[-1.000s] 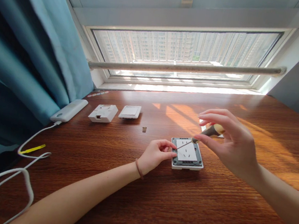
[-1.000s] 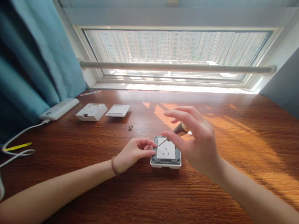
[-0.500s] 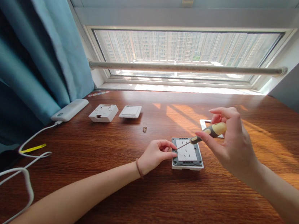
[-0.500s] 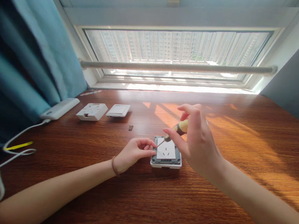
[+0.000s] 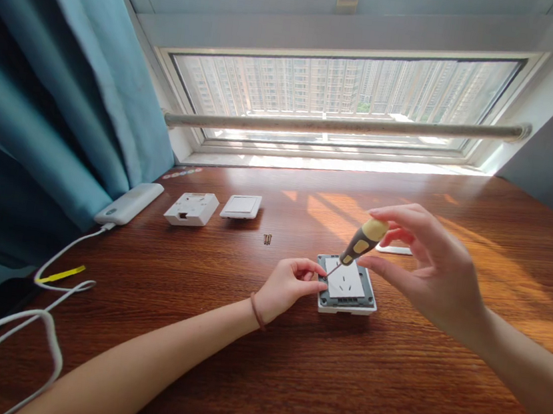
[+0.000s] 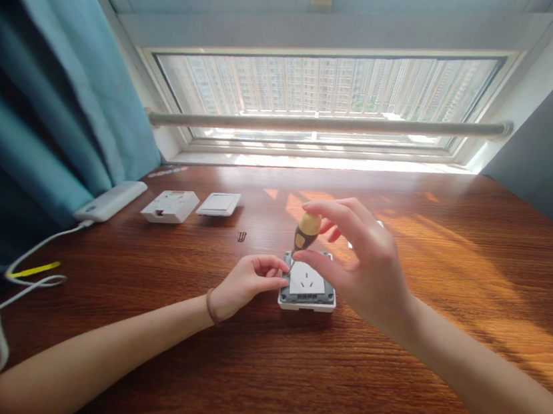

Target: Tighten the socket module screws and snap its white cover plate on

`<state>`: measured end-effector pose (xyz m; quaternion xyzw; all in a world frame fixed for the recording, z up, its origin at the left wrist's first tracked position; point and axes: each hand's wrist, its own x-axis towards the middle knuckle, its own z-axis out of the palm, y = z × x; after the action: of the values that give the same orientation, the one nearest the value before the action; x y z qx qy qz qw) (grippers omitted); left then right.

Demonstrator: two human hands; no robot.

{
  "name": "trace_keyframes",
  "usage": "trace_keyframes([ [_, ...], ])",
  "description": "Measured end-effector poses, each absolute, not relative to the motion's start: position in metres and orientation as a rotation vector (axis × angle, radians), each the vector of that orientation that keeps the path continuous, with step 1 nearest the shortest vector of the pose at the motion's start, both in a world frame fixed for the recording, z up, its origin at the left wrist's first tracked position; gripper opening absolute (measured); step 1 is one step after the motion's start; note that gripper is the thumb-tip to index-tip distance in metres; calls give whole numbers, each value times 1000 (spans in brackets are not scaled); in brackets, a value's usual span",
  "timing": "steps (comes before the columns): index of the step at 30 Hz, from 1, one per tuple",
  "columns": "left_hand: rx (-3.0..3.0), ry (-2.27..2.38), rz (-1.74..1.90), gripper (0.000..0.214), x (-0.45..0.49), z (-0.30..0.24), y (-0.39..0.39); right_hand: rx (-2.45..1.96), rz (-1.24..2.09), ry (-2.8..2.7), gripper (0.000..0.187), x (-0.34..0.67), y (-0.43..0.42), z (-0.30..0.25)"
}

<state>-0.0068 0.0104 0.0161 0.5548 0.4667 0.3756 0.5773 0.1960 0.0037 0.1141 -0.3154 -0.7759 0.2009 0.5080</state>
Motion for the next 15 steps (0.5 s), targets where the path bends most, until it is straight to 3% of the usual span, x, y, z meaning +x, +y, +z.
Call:
trace_keyframes([
  [15, 1364, 1189, 889, 27, -4, 28, 3, -792, 539, -1851, 38, 197, 3, 114],
])
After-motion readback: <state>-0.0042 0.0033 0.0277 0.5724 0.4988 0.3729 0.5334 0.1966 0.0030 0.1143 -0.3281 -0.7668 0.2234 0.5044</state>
